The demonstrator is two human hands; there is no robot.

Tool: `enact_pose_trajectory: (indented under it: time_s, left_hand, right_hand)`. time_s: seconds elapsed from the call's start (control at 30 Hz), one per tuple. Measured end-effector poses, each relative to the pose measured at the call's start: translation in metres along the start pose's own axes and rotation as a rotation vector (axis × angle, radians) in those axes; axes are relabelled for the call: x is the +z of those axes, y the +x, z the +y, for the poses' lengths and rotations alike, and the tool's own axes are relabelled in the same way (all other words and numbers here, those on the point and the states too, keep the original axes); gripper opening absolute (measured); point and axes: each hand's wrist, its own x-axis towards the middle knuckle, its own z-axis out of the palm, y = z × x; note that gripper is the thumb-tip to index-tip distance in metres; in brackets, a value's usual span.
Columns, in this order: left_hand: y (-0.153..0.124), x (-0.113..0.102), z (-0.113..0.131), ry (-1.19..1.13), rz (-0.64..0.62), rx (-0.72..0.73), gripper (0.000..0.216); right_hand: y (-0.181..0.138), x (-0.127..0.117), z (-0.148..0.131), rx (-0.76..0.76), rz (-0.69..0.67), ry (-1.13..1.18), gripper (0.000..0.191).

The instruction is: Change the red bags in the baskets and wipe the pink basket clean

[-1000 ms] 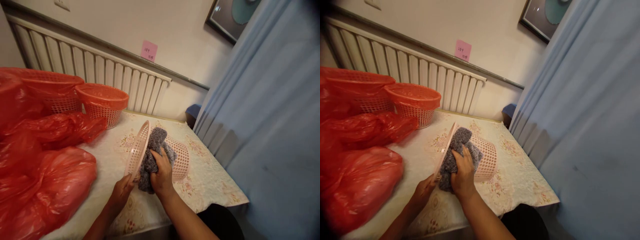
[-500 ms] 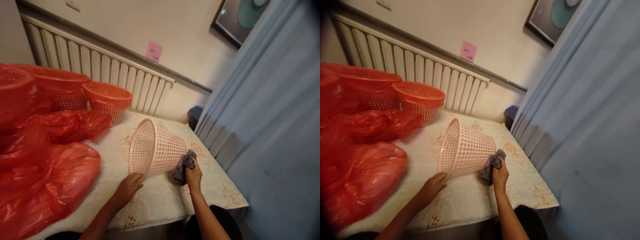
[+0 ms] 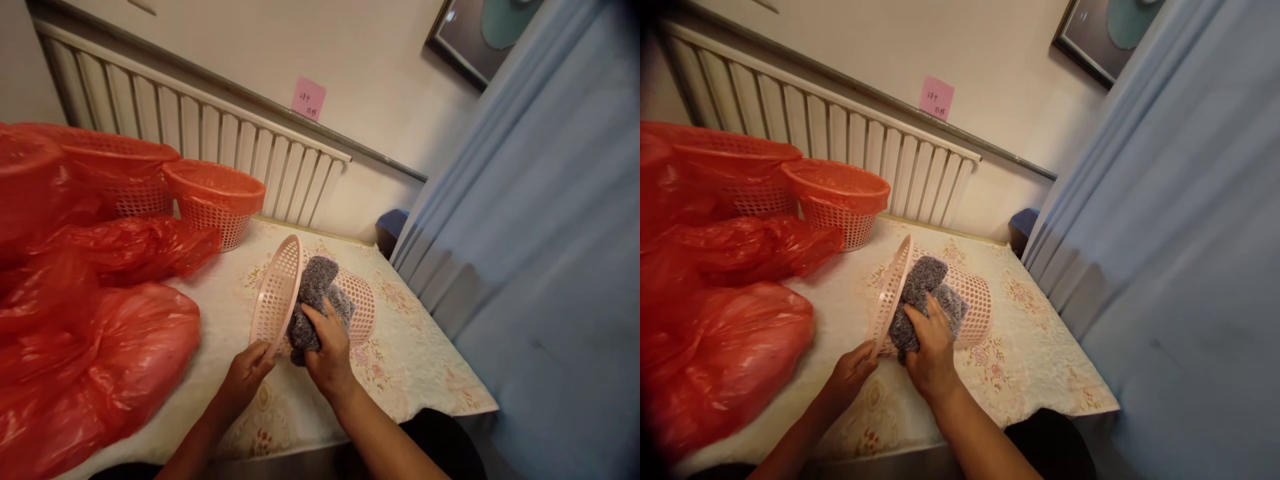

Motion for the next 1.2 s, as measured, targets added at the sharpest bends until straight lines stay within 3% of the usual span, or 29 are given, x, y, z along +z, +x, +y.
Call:
enact_pose_trajectory:
  time_s: [0.13,0.37,0.5,0.6,0.73,0.9,1.03,1.1,1.2]
  left_hand:
    - [0.001,-0.003,0.001,0.008,0.008,-0.008,0.04]
    - [0.001,-0.001,-0.006,0.002,-0.031,0.018,0.038]
    - [0.0,0.0,-0.008,0.019,-0.058,-0.019,0.028]
    - [0.001,-0.002,-0.007,0.042,-0.082,-0.065,0.026]
    - [0.004,-0.004,-0.004,0.041,-0.11,-0.056,0.026]
    - [0.006,-0.006,-0.005,0.019,-0.058,-0.039,0.03]
    - [0.005,-0.009,-0.006,-0.02,-0.034,-0.066,0.033]
    - [0.004,-0.011,-0.005,-0.032,-0.032,-0.078,0.033]
    - [0.004,-0.013,-0.003,-0.032,-0.015,-0.096,0.035]
  right_hand:
    - [-0.003,-0.006,0.036,0.109,0.069,-0.014,0.061]
    - [-0.027,-0.034,0.108,0.61,0.258,-0.09,0.057]
    - [-0.038,-0.04,0.125,0.816,0.3,-0.106,0.055]
    - [-0.033,-0.038,0.124,0.87,0.304,-0.128,0.055]
    - [-0.008,-0.029,0.103,0.731,0.251,-0.074,0.055]
    - [0.019,-0.01,0.046,0.3,0.099,0.018,0.061]
    - [0.02,0.004,0.004,0.011,-0.023,0.018,0.067]
    - [0.016,0.009,-0.002,-0.036,-0.026,0.006,0.066]
    - [0.007,0.012,0.013,-0.008,0.017,-0.014,0.065]
